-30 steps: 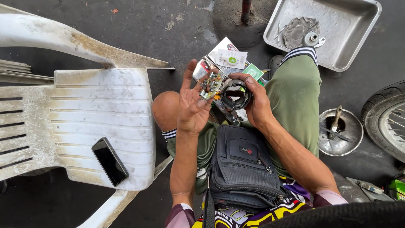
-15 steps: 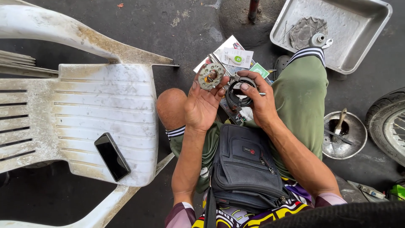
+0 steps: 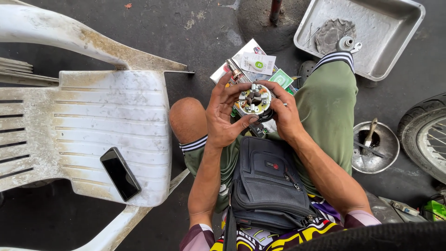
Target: Assembling a motorcycle starter motor by inserting the armature into the housing and aligning the brush holder.
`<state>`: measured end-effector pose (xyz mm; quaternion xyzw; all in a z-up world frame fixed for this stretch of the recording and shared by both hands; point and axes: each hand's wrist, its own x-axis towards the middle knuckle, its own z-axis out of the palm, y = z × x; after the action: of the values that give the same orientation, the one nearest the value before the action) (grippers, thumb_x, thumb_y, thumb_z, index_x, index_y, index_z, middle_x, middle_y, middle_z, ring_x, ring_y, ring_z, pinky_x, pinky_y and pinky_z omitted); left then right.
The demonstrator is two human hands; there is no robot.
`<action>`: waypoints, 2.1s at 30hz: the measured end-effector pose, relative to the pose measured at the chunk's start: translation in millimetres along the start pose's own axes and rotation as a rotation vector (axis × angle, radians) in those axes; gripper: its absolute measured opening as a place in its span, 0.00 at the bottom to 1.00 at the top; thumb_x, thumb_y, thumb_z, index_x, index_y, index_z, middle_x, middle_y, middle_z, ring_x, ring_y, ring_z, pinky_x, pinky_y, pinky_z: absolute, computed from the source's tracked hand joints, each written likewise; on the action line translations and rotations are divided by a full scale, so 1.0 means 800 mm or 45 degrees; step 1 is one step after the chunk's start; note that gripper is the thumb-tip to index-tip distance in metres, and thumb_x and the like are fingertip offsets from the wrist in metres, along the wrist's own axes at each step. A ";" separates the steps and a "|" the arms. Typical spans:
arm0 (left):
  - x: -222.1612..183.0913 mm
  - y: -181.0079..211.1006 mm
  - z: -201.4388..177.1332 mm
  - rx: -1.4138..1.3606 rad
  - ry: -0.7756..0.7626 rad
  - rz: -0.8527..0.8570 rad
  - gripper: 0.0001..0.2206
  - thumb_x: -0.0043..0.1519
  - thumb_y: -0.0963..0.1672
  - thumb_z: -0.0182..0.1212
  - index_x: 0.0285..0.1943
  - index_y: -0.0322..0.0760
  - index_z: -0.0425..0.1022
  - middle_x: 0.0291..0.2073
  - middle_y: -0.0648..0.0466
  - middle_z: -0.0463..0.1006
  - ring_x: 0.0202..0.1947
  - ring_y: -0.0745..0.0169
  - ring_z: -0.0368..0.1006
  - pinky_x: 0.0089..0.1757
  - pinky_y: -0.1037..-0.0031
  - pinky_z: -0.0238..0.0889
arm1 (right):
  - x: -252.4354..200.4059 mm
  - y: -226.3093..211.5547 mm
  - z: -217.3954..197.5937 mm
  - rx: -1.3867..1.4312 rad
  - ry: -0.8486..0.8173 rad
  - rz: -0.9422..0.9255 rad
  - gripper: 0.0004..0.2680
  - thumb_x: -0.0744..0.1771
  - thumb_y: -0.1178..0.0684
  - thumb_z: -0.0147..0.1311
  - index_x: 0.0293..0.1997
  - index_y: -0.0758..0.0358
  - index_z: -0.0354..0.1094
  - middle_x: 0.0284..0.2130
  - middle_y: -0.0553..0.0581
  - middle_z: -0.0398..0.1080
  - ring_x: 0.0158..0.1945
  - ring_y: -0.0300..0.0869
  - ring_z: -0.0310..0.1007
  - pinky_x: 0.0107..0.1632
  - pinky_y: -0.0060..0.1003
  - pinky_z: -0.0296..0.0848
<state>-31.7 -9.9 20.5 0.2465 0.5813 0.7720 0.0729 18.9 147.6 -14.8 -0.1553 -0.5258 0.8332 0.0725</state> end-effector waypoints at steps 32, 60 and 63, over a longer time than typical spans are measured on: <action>-0.011 -0.012 0.001 0.085 0.024 0.198 0.39 0.60 0.34 0.70 0.77 0.43 0.51 0.66 0.41 0.65 0.64 0.44 0.69 0.50 0.60 0.73 | 0.004 0.011 -0.008 -0.087 -0.017 0.018 0.20 0.59 0.53 0.48 0.54 0.68 0.73 0.44 0.59 0.69 0.42 0.41 0.68 0.39 0.35 0.74; -0.013 -0.013 -0.023 -0.593 -0.097 -0.327 0.24 0.55 0.32 0.67 0.61 0.11 0.67 0.45 0.27 0.77 0.41 0.43 0.81 0.37 0.59 0.81 | -0.001 -0.040 0.021 0.241 0.068 -0.006 0.20 0.64 0.46 0.47 0.56 0.73 0.69 0.28 0.63 0.71 0.31 0.41 0.76 0.34 0.36 0.82; -0.009 -0.005 -0.021 -0.531 -0.122 -0.332 0.20 0.58 0.33 0.66 0.60 0.14 0.71 0.43 0.30 0.79 0.42 0.47 0.81 0.39 0.63 0.81 | 0.001 -0.018 0.006 0.256 0.106 -0.029 0.20 0.64 0.45 0.45 0.54 0.72 0.69 0.42 0.66 0.72 0.40 0.40 0.76 0.44 0.35 0.80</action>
<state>-33.7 -25.8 11.6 0.1854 0.4320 0.8469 0.2486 15.7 150.3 0.0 -0.1758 -0.4377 0.8737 0.1191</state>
